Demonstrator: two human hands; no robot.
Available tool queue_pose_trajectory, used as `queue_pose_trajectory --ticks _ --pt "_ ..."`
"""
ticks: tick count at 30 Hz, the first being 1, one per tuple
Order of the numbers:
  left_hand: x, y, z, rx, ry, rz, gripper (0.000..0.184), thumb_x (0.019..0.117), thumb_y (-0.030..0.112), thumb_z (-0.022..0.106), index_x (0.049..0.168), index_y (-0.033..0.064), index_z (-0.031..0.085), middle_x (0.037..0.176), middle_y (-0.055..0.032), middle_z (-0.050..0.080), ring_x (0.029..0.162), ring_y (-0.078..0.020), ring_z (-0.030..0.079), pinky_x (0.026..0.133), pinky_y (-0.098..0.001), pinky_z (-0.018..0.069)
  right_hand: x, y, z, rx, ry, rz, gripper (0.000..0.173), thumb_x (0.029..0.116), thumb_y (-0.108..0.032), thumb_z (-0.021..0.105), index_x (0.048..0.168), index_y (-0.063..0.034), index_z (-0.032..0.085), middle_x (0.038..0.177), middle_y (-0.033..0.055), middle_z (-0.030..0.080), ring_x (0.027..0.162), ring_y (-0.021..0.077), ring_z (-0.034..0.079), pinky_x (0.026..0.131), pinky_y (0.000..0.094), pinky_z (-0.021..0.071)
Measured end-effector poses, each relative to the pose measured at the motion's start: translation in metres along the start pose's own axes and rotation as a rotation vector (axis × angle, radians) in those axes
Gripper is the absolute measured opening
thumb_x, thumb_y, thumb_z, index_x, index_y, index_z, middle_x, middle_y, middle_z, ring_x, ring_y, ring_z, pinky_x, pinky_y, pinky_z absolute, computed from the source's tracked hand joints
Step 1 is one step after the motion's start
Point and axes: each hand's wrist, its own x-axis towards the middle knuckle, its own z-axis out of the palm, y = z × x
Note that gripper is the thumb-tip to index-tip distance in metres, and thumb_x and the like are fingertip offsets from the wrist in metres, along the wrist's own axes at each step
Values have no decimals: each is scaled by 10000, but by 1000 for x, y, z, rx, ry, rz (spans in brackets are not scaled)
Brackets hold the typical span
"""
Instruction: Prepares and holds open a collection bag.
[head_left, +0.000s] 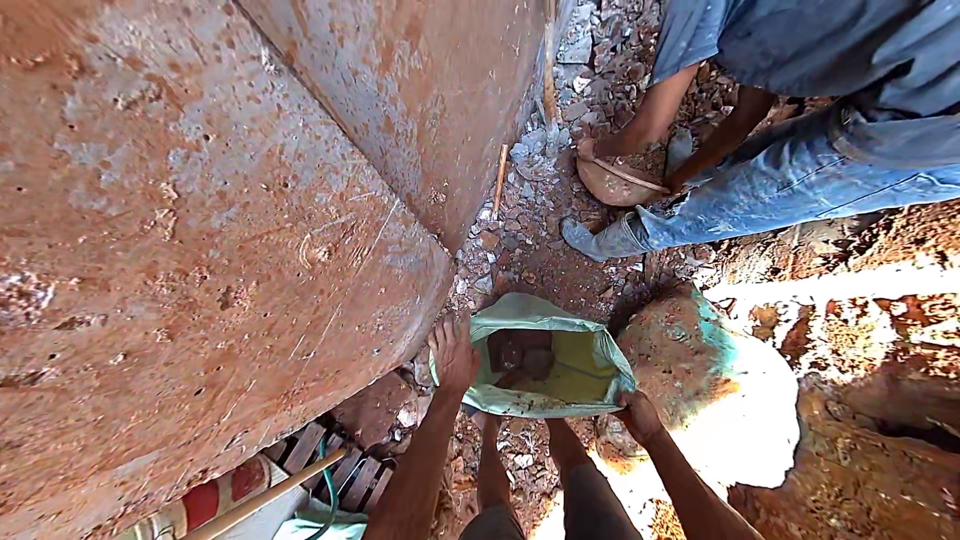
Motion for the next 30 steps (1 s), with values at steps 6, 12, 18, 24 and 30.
queue_pose_trajectory --ticks 6,12,18,24,30 --pt "85 12 1 -62 -549 -65 415 1103 209 404 1428 -15 535 1429 -284 552 1389 -434 478 1177 -624 297 -4 -10 -16 -392 -118 -96 374 824 16 566 1190 95 574 991 139 640 866 146 620 790 349 535" --pt "85 34 -1 -506 -202 -294 530 1081 370 496 1466 5 499 1391 -244 588 1317 -362 552 1129 -536 402 11 -8 -42 -619 -193 -55 417 897 -89 611 1278 79 605 1190 263 659 1104 324 641 983 521 500" --pt "3 38 -10 -625 212 -409 683 1010 230 600 1579 -13 311 1572 -275 394 1474 -390 375 1227 -501 291 9 -45 -34 -754 -253 -153 694 883 -96 707 1518 -23 436 1411 246 578 1294 349 583 1099 531 462" --pt "-68 20 5 -625 126 -618 908 916 322 775 1575 -46 270 1563 -349 341 1451 -472 366 1187 -571 332 -12 -91 2 -1144 -71 -262 812 915 -407 748 1549 -41 397 1491 245 508 1366 404 515 1131 576 420" --pt "-62 21 17 -375 -264 -558 707 921 130 695 1547 21 387 1358 -301 593 1265 -448 585 1051 -600 471 -26 -99 61 -1506 84 -173 427 1068 -269 441 1407 -54 585 1397 235 608 1309 434 567 1081 628 428"
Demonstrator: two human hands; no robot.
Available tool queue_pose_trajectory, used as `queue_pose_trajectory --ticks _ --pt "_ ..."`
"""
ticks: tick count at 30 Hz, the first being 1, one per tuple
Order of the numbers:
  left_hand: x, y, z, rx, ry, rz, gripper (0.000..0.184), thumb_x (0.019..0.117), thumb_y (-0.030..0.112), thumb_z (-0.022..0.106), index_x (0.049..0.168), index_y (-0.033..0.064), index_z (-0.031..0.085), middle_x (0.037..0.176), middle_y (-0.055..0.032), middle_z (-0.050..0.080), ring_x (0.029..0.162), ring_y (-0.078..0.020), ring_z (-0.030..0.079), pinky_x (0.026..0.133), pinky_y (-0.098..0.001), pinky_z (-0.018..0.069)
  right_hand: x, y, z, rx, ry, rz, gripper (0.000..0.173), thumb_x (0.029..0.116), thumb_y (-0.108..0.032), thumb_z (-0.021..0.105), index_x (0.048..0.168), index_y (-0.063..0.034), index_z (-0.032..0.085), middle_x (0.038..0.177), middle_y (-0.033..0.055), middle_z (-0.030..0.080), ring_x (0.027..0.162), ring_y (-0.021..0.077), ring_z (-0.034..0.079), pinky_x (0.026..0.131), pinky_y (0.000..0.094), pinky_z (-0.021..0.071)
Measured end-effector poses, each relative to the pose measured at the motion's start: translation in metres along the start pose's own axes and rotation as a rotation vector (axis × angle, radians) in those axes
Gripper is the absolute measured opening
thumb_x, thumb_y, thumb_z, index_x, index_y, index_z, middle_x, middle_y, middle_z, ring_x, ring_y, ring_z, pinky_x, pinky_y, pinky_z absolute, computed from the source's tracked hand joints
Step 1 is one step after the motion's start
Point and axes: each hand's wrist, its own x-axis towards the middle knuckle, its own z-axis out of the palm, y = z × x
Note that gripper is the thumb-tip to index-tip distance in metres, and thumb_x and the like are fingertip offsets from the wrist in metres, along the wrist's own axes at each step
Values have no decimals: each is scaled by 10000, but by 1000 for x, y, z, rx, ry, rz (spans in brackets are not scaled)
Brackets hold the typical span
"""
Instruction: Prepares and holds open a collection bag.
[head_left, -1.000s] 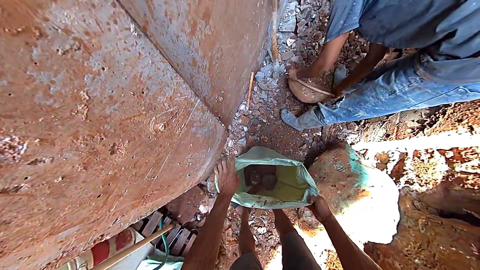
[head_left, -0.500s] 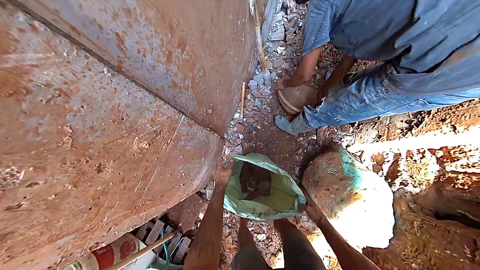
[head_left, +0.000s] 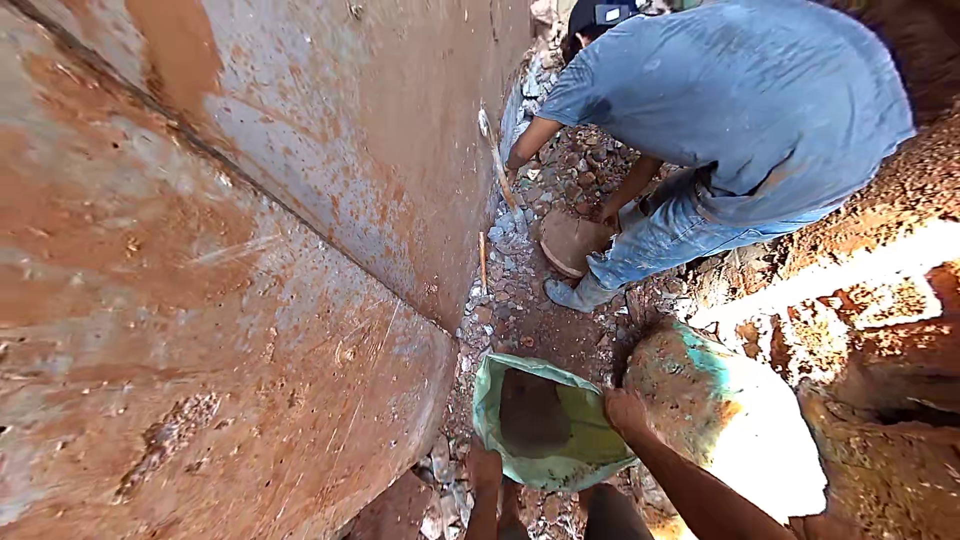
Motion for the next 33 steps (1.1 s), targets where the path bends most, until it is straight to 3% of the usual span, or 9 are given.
queue_pose_trajectory --ticks 3,6,8,14,21,24,28,33 --pt "-8 -4 -5 40 -60 151 648 929 53 631 1543 75 425 1315 -264 638 1217 -427 624 1020 -612 487 -1 -13 -15 124 77 191 391 1038 -276 492 1319 -46 637 1362 216 631 1273 401 601 1020 601 486" --pt "-17 -23 -11 -17 -132 196 761 971 174 666 1613 67 271 1312 -272 638 1205 -425 635 1029 -595 489 -21 -14 -18 253 143 247 478 1012 -306 567 1425 -65 563 1452 206 566 1335 391 553 1058 591 463" --pt "-18 -39 -17 -104 -124 190 772 990 208 660 1608 29 234 1315 -284 629 1202 -432 633 1036 -589 489 -40 -13 -12 322 164 225 467 1019 -324 562 1413 -73 579 1426 208 588 1311 388 578 1046 592 481" --pt "-2 -114 -45 -58 -133 225 639 1004 187 619 1541 -32 352 1276 -290 651 1205 -441 631 1046 -589 485 -122 -11 40 606 245 297 366 1044 -272 553 1268 -7 672 1276 257 667 1238 416 620 1033 606 478" --pt "18 -148 -75 72 -206 227 624 985 192 644 1501 -62 404 1304 -318 623 1245 -458 599 1065 -593 467 -157 23 122 704 192 478 407 1033 -307 569 1265 10 675 1317 267 651 1277 420 603 1059 613 466" --pt "26 -146 -76 38 -211 256 579 980 157 650 1482 -52 449 1323 -313 616 1262 -453 590 1077 -591 457 -159 33 127 711 147 476 405 1040 -296 561 1277 13 672 1347 266 636 1311 420 578 1083 612 445" --pt "26 -141 -68 -35 -230 250 444 1006 142 601 1392 -65 533 1251 -305 648 1140 -423 658 990 -564 521 -156 35 110 729 150 457 432 1037 -309 567 1291 28 660 1359 273 627 1320 420 572 1096 606 435" --pt "19 -145 -60 -179 -301 253 458 1009 98 594 1425 -61 491 1224 -299 652 1013 -378 700 908 -508 567 -140 19 95 846 226 378 385 1043 -315 565 1262 -27 695 1305 235 667 1280 396 601 1072 600 449"
